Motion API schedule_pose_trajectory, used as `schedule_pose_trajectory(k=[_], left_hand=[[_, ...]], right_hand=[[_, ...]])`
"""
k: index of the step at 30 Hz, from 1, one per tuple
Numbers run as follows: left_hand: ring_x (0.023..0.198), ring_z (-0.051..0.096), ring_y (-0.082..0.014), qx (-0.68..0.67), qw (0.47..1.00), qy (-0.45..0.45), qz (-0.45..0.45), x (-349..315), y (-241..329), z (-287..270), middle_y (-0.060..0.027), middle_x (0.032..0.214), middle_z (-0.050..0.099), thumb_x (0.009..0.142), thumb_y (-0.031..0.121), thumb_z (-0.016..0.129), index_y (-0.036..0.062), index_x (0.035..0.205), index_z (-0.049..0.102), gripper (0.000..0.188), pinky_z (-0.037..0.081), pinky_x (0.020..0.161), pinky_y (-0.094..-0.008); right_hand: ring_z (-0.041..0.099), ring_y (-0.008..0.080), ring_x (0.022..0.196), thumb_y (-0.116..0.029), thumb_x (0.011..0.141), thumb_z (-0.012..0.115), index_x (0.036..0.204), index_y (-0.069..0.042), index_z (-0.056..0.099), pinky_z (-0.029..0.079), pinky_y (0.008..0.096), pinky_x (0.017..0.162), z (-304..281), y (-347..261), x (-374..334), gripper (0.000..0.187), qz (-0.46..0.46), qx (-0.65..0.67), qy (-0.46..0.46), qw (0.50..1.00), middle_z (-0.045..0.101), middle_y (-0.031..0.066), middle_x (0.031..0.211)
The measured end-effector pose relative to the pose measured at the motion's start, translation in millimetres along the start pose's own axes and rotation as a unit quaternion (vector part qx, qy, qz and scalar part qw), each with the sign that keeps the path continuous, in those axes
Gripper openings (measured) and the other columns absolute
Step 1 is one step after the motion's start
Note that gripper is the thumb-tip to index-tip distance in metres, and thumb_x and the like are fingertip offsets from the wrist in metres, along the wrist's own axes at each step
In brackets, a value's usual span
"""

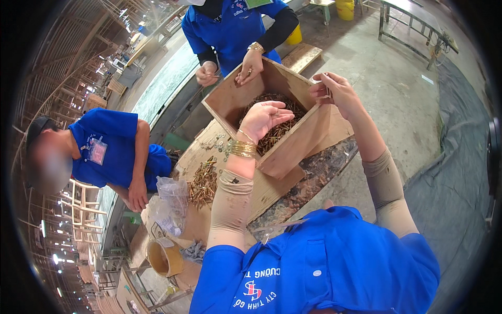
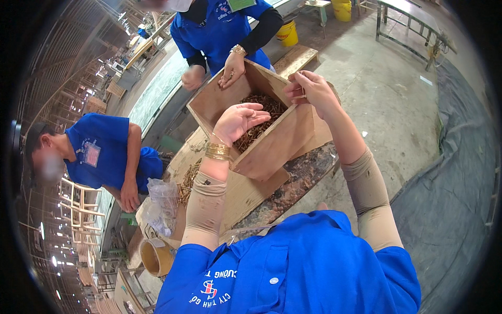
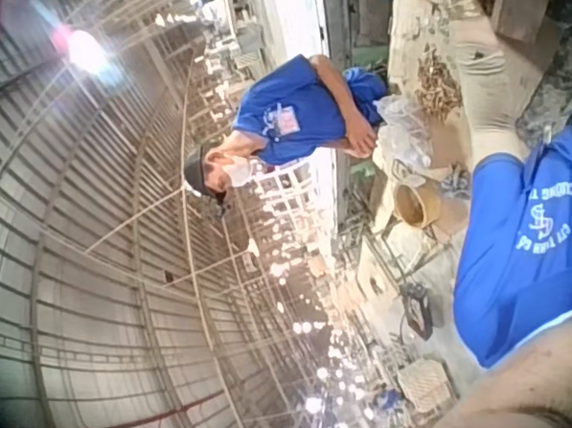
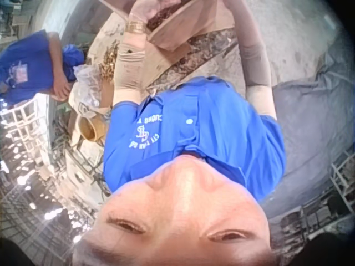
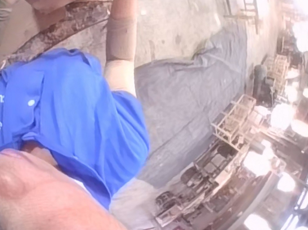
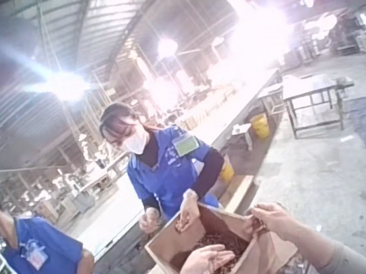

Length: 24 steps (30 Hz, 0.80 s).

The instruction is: The person picks small metal fasteners and washers from a wooden bin and table, then threads them together by hand. The assembled pieces are placed back into the bin. Coworkers perform similar actions nearby.

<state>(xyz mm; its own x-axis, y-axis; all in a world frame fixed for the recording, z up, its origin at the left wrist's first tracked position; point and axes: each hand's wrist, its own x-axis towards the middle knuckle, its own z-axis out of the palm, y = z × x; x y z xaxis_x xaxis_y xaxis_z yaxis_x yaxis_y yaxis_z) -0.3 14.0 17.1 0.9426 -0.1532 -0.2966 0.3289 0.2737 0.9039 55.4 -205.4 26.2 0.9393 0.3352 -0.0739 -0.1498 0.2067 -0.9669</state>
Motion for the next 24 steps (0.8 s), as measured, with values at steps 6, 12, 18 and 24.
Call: schedule_pose_trajectory(k=[6,12,18,24], left_hand=[[0.08,0.062,-0.0221,-0.019,0.998,-0.051,0.035,3,8,16,-0.0178,0.087,0.061,0.086,0.006,0.047,-0.0046,0.095,0.053,0.015,0.052,0.072,-0.0271],[0.062,0.06,-0.012,0.043,0.998,-0.035,0.017,11,7,34,-0.0083,0.073,0.062,0.085,0.01,0.051,0.0012,0.093,0.056,0.013,0.049,0.055,-0.0195],[0.06,0.058,-0.0122,0.032,0.999,-0.041,0.013,13,2,36,-0.0086,0.071,0.061,0.084,0.009,0.051,0.0003,0.093,0.056,0.014,0.048,0.054,-0.0216],[0.062,0.059,-0.0143,0.025,0.996,-0.082,0.019,16,6,45,-0.0114,0.076,0.061,0.083,0.006,0.047,-0.0024,0.095,0.055,0.016,0.05,0.056,-0.0229]], right_hand=[[0.044,0.0035,0.057,-0.029,0.087,0.048,0.084,-0.008,0.062,0.039,0.0191,0.052,-5,13,1,0.025,-0.051,0.0,0.025,0.998,0.049,-0.0042,0.065],[0.039,0.0018,0.052,-0.026,0.082,0.057,0.081,-0.006,0.065,0.031,0.0176,0.047,-6,15,-2,0.022,-0.04,-0.062,0.004,0.997,0.044,-0.0068,0.056],[0.038,0.0012,0.054,-0.026,0.081,0.058,0.082,-0.003,0.065,0.029,0.0189,0.046,-5,13,-3,0.023,-0.095,-0.07,0.05,0.992,0.049,-0.0064,0.061],[0.042,0.0033,0.054,-0.026,0.077,0.061,0.078,-0.003,0.064,0.032,0.0198,0.046,-9,8,-1,0.024,-0.079,-0.109,0.023,0.991,0.053,-0.0038,0.062]])
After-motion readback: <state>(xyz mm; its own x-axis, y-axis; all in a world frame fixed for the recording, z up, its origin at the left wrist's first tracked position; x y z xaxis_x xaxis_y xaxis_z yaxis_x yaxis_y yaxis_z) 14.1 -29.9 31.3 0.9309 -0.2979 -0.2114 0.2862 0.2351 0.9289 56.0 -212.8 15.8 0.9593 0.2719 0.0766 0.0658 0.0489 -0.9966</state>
